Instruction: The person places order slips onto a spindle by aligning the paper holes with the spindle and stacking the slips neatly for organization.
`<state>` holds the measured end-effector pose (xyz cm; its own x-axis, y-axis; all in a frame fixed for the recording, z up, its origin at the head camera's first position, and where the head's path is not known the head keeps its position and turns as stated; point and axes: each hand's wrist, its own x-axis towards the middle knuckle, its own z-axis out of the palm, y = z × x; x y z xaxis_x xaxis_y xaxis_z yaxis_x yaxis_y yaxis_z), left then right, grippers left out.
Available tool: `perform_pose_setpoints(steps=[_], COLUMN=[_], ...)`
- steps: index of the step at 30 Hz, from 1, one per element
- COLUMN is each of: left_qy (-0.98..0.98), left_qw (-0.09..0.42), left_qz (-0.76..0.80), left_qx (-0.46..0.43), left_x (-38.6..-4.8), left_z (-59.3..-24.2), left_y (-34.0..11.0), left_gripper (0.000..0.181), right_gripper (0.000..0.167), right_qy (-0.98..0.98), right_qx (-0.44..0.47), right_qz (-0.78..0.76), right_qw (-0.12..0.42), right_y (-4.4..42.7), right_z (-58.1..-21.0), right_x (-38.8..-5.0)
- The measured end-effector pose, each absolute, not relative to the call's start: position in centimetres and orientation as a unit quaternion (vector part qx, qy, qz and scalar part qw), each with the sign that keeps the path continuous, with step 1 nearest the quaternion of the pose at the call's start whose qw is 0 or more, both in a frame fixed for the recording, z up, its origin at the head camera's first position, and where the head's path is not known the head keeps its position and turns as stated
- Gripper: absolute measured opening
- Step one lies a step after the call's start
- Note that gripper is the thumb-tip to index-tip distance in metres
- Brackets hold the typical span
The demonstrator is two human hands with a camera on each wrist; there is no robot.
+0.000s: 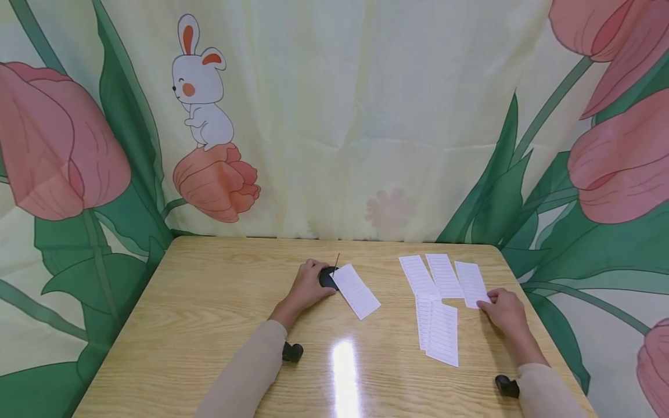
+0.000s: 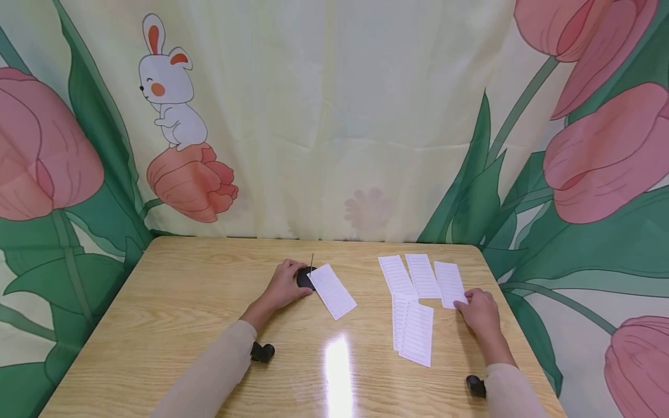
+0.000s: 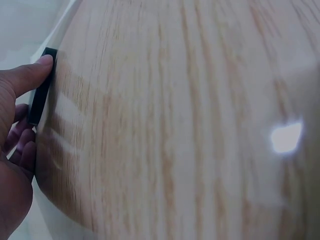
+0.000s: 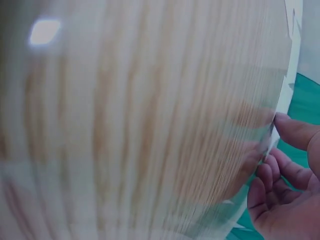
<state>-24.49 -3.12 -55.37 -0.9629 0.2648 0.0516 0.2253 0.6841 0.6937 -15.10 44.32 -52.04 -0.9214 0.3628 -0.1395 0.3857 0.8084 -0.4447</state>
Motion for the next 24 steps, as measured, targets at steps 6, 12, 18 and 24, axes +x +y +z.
perform_pose_setpoints(steps=[6, 12, 18, 24], left_qy=[0.916, 0.914, 0.914, 0.916], left_qw=[0.027, 0.025, 0.029, 0.023], left_qz=[0.376, 0.381, 0.382, 0.376], left_qx=[0.134, 0.136, 0.134, 0.135], left_x=[-24.59, -24.57, -24.35, -24.45], left_z=[-55.43, -55.58, -55.53, -55.51], left_y=[-3.2, -3.11, -3.04, -3.06], left_gripper=[0.067, 0.067, 0.066, 0.067], right_gripper=[0.044, 0.052, 0.054, 0.056], right_qy=[0.949, 0.941, 0.936, 0.936], right_qx=[0.195, 0.212, 0.22, 0.213], right_qz=[-0.244, -0.259, -0.269, -0.274], right_qw=[0.036, 0.056, 0.057, 0.058], right_y=[44.53, 44.74, 44.88, 44.89], right_z=[-52.15, -52.06, -52.18, -52.36], right_x=[-15.21, -15.31, -15.3, -15.18])
